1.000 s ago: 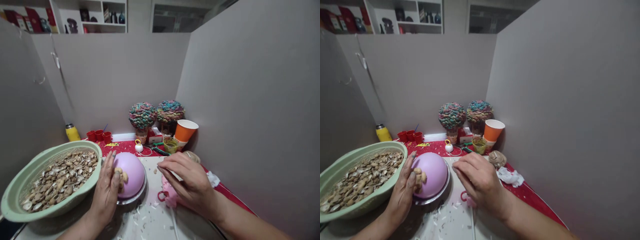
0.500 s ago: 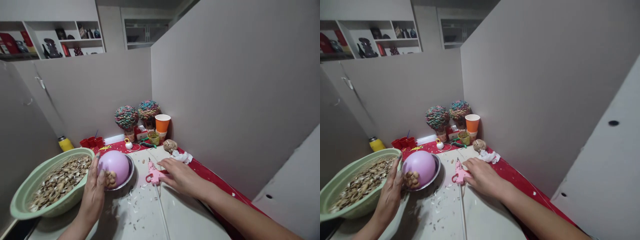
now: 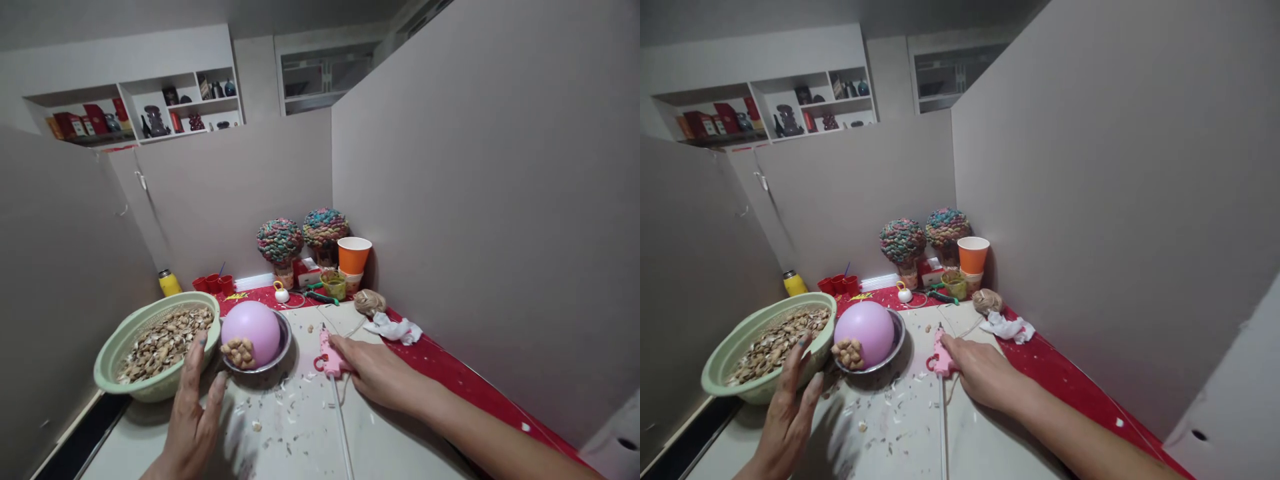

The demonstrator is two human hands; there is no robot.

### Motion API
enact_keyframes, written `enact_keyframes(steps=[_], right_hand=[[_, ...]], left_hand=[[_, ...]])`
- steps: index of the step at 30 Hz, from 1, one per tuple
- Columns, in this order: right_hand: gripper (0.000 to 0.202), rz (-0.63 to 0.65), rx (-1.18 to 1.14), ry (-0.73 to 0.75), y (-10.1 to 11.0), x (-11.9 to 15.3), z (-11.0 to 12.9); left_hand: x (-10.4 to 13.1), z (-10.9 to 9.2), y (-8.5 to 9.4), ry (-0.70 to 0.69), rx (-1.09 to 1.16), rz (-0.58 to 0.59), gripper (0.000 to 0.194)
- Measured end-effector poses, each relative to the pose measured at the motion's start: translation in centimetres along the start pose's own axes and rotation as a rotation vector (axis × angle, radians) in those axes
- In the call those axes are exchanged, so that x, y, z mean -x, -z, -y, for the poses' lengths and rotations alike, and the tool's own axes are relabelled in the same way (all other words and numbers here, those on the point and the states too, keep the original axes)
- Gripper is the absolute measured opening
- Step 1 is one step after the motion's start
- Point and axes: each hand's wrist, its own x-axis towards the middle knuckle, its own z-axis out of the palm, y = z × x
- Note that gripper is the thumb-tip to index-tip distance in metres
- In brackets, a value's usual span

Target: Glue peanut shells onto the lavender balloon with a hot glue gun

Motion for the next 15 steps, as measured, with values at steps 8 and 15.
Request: enact_keyframes(steps=[8,15], right_hand=[[0.044,-0.252,-0.196,-0.014,2.6,0.9,-0.1],[0.04,-0.497,-1.28,-0.11,4.6,0.0,2.4]], left_hand=[[0.3,1.0,-0.7,-0.222,-0.165,0.048,0.078],[-0.1,1.8,-2.4,-0.28,-0.248,0.077,0.089]])
